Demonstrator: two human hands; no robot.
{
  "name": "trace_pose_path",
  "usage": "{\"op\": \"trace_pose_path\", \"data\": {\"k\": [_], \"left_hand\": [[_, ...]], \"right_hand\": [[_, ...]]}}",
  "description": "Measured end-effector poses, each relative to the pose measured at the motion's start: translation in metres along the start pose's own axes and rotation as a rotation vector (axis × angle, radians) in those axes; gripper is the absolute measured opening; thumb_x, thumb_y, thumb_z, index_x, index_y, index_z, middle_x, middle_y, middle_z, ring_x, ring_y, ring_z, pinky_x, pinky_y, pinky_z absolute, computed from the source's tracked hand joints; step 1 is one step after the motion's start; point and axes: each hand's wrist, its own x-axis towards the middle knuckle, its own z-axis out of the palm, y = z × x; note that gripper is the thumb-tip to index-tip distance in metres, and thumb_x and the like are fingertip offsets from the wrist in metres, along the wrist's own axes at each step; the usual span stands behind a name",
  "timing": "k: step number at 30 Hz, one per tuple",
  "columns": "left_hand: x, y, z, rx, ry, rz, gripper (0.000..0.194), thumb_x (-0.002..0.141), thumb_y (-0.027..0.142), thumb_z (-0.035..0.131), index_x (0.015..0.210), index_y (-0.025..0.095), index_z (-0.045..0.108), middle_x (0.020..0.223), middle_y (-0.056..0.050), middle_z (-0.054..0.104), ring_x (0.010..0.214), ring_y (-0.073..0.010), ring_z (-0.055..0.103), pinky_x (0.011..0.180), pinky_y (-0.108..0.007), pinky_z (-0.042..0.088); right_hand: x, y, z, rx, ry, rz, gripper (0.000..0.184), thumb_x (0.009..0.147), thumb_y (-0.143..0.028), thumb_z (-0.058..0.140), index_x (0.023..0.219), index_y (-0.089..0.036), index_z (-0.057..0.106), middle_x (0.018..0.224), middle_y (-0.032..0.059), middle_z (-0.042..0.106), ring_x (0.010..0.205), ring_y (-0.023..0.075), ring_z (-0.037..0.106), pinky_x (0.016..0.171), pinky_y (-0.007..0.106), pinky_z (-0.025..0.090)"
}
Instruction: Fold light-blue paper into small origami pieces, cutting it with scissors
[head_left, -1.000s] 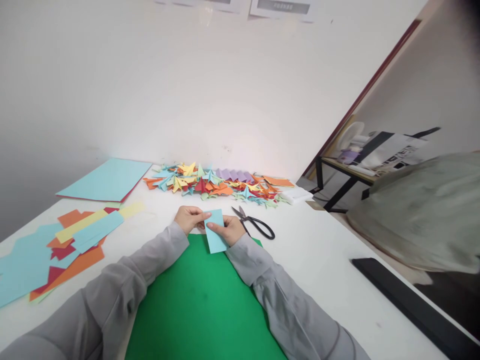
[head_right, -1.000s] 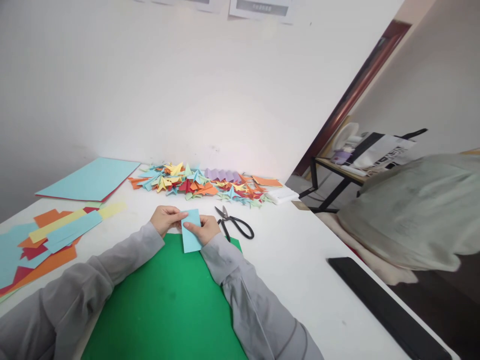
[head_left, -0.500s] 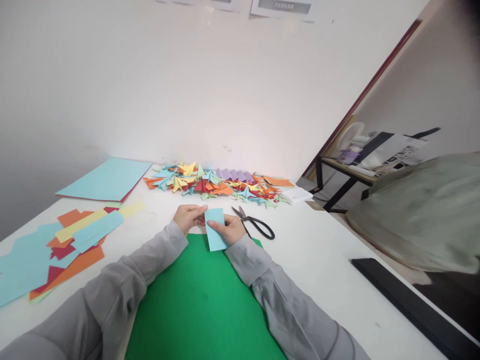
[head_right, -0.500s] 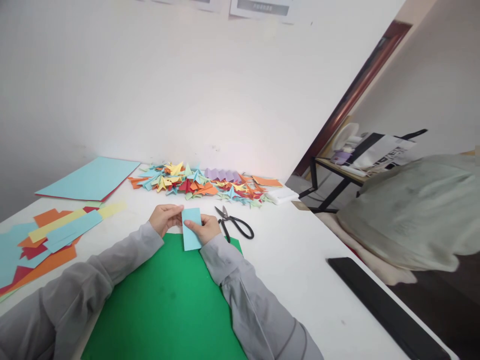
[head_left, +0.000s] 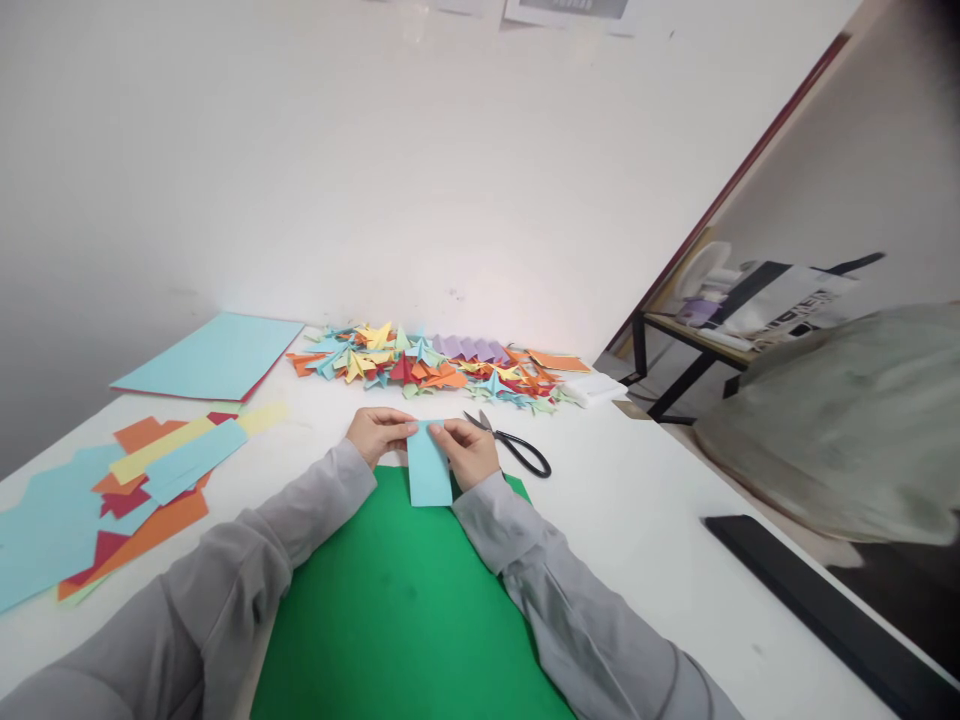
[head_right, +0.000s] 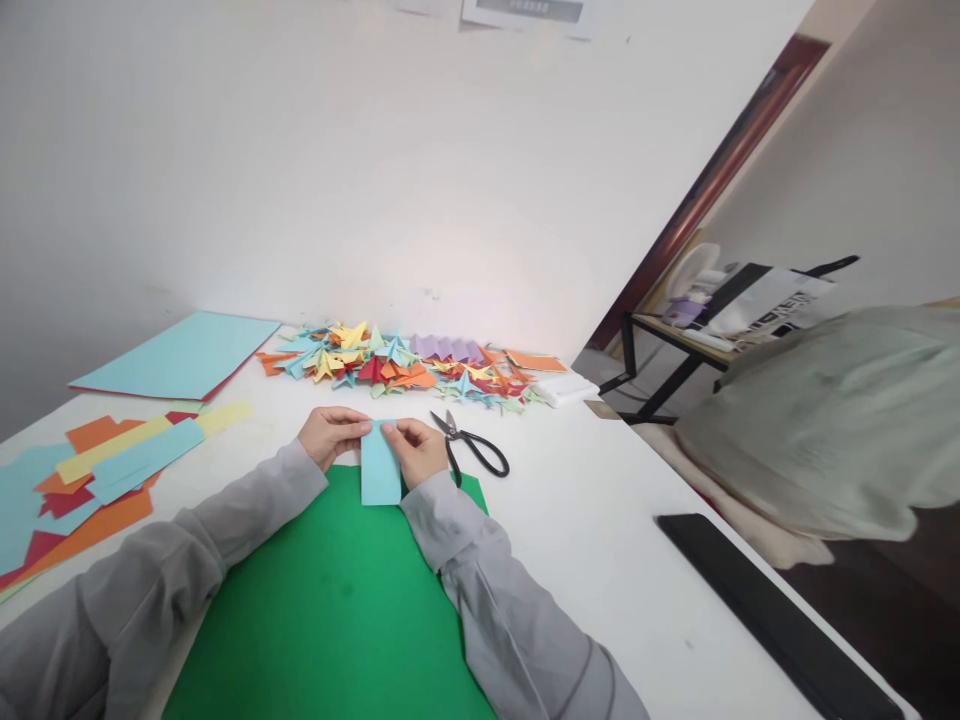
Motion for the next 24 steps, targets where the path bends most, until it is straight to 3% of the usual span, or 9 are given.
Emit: {"op": "trace_pose_path", "data": {"k": [16,24], "left_hand": [[0.0011,-0.0020,-0.0012,0.066,-0.055,0.019,0.024,0.046,0.028,0.071,0.052,0.009,0.059,0.042,-0.002,0.056,0.039,-0.0097,0.051,0.042,-0.023,0.043],[0.0035,-0.0062,-0.0027,0.146,-0.009,0.070,0.025,0.044,0.029,0.071,0.052,0.009,0.058,0.037,0.000,0.053,0.034,-0.0086,0.048,0.037,-0.021,0.040]], "right_hand": [[0.0029,0.0034,-0.0016,0.021,0.043,0.063,0.024,0.051,-0.039,0.064,0.056,-0.016,0.061,0.040,-0.0058,0.045,0.036,0.0052,0.032,0.036,0.021,0.026],[0.0029,0.0064,-0.0015,0.003,0.031,0.083,0.027,0.052,-0.041,0.063,0.055,-0.015,0.060,0.037,-0.0062,0.042,0.034,0.0053,0.032,0.033,0.021,0.024]]}}
